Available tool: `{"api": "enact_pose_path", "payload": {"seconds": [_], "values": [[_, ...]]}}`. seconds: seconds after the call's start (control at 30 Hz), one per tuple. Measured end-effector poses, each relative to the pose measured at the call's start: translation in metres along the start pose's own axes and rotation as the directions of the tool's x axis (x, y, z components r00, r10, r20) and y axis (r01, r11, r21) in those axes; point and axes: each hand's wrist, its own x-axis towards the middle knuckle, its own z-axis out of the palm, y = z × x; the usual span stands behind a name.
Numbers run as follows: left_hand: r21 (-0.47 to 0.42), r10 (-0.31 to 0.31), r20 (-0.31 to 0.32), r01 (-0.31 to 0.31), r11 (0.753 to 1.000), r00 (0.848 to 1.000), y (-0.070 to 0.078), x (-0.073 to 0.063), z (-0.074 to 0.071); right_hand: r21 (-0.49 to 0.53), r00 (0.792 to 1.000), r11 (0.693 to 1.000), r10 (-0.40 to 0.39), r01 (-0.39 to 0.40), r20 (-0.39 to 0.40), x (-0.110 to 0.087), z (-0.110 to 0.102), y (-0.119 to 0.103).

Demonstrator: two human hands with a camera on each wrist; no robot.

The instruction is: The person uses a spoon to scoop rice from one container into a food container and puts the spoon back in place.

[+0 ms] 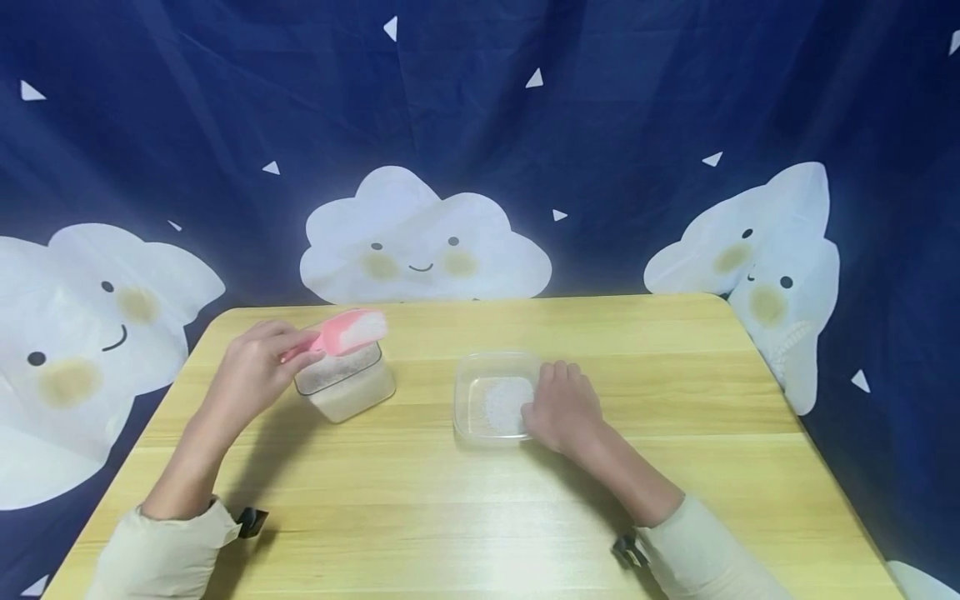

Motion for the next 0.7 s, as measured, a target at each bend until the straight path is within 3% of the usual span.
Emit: {"api": "enact_pose_path", "payload": {"seconds": [0.37, 0.7], "values": [[-0.022, 0.018, 0.043, -0.017, 1.000, 0.999, 0.019, 0.010, 0.011, -0.003, 1.000, 1.000, 0.000, 0.000, -0.002, 0.000, 0.000, 0.001], [-0.048, 0.065, 0.040, -0.063, 0.997, 0.997, 0.034, 0.019, 0.023, 0.005, 1.000, 1.000, 0.003, -0.003, -0.003, -0.001, 0.000, 0.000]]}}
